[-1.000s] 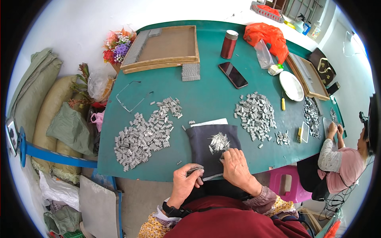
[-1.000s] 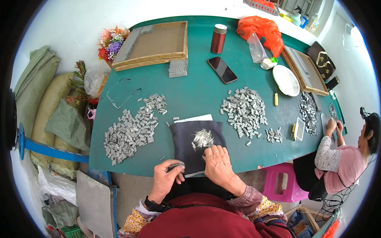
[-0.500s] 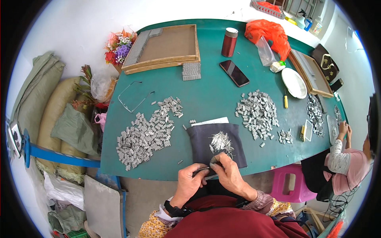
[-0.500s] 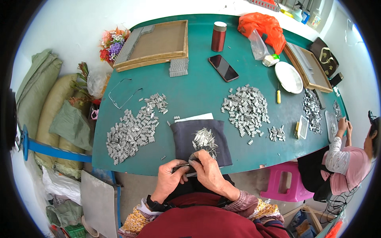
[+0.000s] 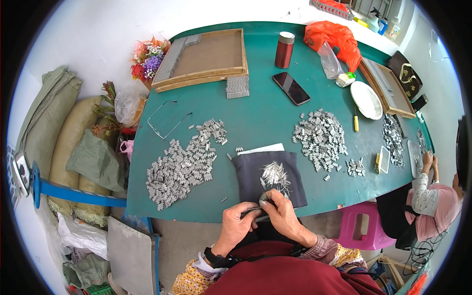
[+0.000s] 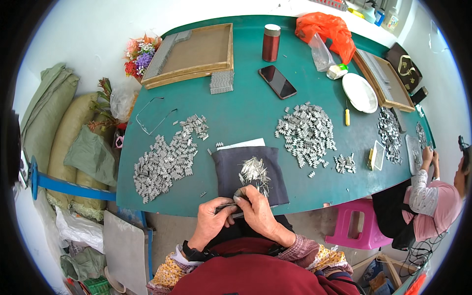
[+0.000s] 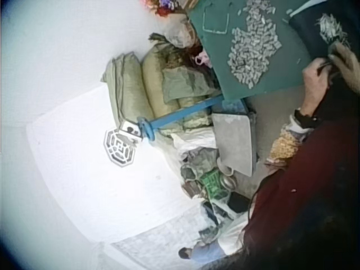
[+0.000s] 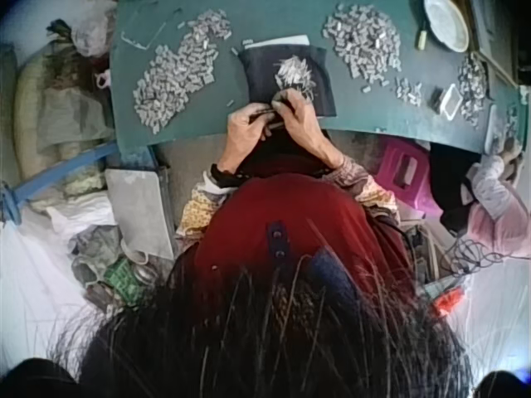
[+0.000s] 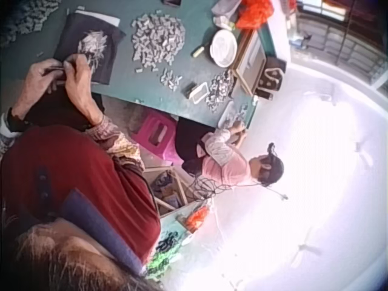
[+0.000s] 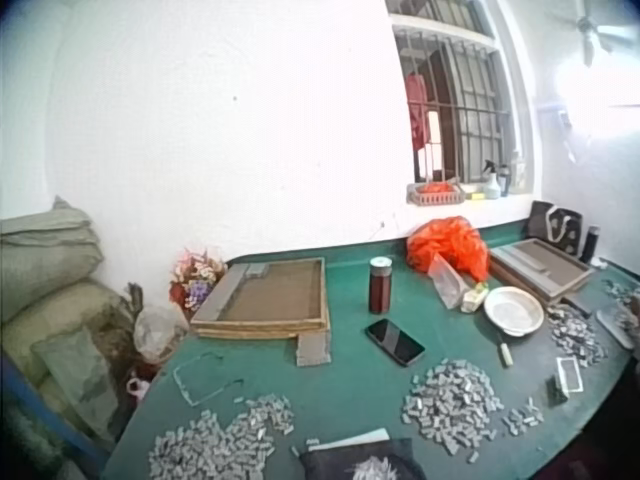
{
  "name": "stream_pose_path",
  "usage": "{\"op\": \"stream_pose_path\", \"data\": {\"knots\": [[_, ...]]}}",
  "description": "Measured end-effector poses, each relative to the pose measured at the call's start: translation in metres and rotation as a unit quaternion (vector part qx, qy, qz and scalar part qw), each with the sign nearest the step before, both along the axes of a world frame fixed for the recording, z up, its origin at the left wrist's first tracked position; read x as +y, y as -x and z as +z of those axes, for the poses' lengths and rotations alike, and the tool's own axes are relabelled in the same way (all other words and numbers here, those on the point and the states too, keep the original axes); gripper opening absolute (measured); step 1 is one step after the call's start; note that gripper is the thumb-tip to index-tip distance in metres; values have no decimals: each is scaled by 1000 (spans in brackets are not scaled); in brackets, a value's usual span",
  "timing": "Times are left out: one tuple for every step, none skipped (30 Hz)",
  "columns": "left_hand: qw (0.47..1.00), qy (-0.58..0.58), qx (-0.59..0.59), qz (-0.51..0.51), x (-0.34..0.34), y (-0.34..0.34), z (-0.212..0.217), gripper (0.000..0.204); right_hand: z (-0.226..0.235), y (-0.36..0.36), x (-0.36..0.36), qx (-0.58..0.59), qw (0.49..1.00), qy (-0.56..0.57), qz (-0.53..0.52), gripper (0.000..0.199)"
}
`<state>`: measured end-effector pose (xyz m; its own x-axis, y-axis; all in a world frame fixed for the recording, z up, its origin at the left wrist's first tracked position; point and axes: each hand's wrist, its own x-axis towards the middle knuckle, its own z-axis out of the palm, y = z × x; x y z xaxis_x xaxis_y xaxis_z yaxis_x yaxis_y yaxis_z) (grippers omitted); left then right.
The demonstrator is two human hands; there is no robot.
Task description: Assembling small metal hardware components at a work table.
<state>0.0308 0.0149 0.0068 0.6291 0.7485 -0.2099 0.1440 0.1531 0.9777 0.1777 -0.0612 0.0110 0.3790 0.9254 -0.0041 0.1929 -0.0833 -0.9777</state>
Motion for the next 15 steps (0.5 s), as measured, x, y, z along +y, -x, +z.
{"op": "stream_pose_path", "data": {"knots": [[1000,3,-2,-1,0,0,0,8,0,0,0,1,1000,0,0,8],[1000,6,-4,-1,0,0,-1,8,0,0,0,-6,1000,1,0,8],[1000,6,-4,-1,0,0,-1,8,0,0,0,-13,1000,1,0,9],[1000,4,-2,-4,1,0,-1,7,0,-1,0,-13,1000,2,0,9],[1000,2,0,-6,1,0,-2,7,0,-1,0,-16,1000,5,1,9],[1000,2,1,-3,1,1,-1,7,0,-1,1,-18,1000,8,6,8],[1000,5,4,-4,1,1,0,7,0,-1,1,-18,1000,9,6,8],[1000,7,6,-5,1,1,-1,7,0,-1,1,-28,1000,4,7,8],[1000,8,6,-4,1,1,-1,7,0,-1,1,-38,999,0,9,7],[1000,10,4,-5,1,1,-2,7,0,-1,1,-38,999,0,9,7],[1000,11,2,-6,0,1,-2,7,0,0,1,-45,999,-1,7,6],[1000,12,3,-6,0,2,-3,7,0,0,0,-53,999,-2,6,6],[1000,12,2,-7,0,2,-2,7,-1,0,0,-53,999,-1,6,6],[1000,12,2,-7,-1,2,-3,7,-4,0,0,-79,997,-21,2,6],[1000,13,3,-7,-1,2,-3,7,-6,1,-1,-105,994,-40,-1,7]]}}
